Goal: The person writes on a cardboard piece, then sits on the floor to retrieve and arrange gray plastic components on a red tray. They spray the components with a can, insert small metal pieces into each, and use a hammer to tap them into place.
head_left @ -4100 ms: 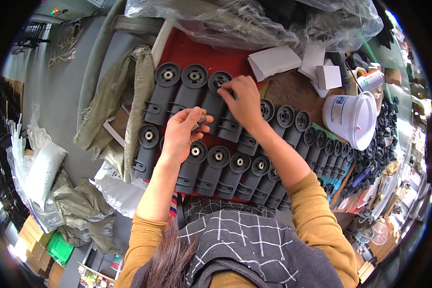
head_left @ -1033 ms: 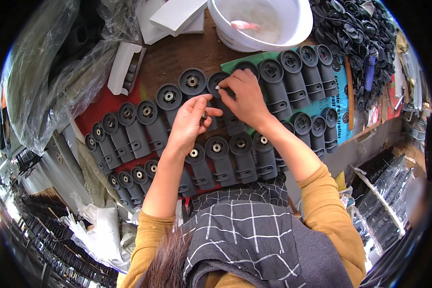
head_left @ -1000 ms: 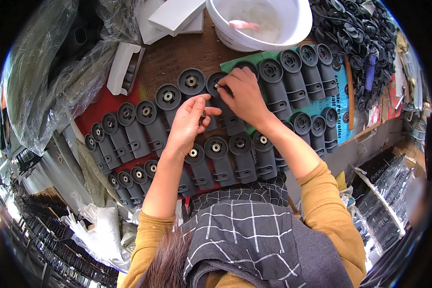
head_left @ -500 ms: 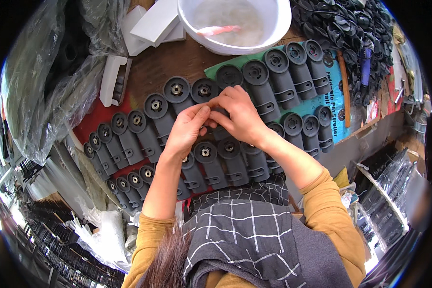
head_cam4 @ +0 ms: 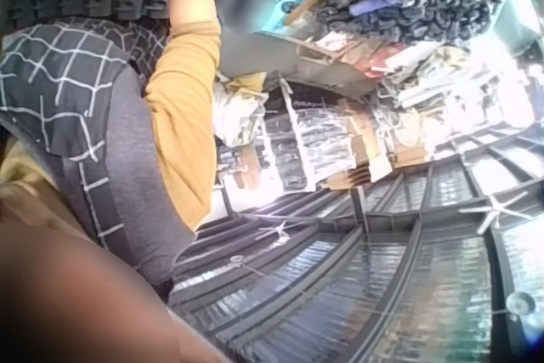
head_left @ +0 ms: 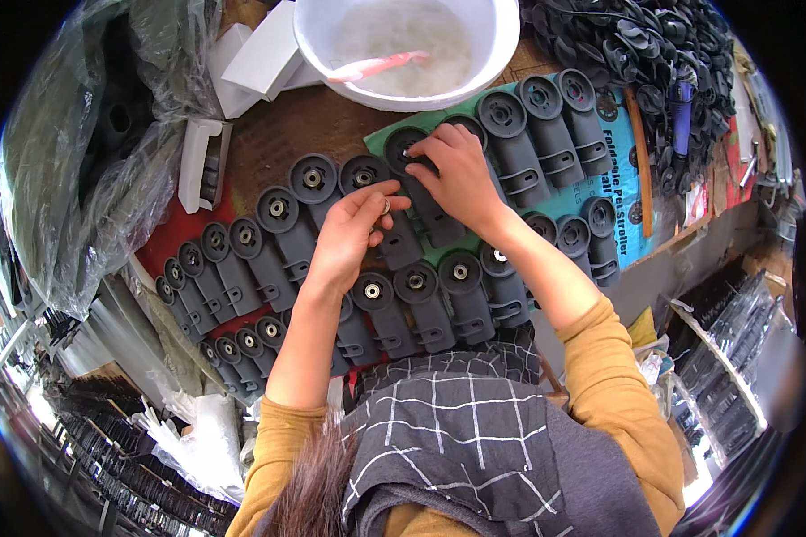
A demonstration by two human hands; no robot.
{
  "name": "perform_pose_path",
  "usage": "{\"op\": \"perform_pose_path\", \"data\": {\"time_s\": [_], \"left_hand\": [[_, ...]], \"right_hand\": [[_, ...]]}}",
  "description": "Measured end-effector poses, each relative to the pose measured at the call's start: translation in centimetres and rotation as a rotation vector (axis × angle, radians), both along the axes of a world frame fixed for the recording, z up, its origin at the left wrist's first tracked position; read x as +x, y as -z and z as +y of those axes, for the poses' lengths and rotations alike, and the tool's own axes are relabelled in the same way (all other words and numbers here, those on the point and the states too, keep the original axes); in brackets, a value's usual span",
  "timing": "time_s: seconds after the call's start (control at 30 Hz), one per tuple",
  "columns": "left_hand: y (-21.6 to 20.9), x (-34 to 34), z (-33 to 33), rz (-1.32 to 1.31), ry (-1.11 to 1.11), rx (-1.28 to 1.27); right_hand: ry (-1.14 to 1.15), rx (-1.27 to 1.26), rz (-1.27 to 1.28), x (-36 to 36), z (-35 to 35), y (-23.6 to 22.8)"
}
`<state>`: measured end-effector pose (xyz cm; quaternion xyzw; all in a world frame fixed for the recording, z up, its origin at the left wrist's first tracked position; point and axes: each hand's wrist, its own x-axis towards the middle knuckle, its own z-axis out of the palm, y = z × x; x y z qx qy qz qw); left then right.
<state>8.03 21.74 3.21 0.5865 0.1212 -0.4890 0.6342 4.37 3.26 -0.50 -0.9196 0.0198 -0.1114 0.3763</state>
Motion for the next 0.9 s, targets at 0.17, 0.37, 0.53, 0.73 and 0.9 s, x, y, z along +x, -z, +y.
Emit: {"op": "perform_pose_path", "data": {"time_s": [0.17,0.37,0.53,0.73,0.9], "left_hand": [[-0.3,-0.2,-1.6,0.005,0.020,-0.043],[-0.8,-0.1,-2.7,0.059,-0.064,-0.013],[-0.9,0.3,-3.2,0.097,-0.174,-0.155],[-1.2,0.2,-4.6,0.144,-0.081,-0.269],[-1.1,-0.1,-5.1,0.070,-0.043,-0.208]], "right_hand": [[-0.111,0.177,0.043,-2.7,1.3,-2.4],[0.175,-0.034,-0.066,-1.7,-2.9,-0.4],[0.173,-0.080,0.035,-1.7,-4.3,0.0],[-0.027,0.074,0.052,-4.0,-0.7,-3.5],[0.022,0.217,0.023,-3.5,-2.7,-3.7]]}}
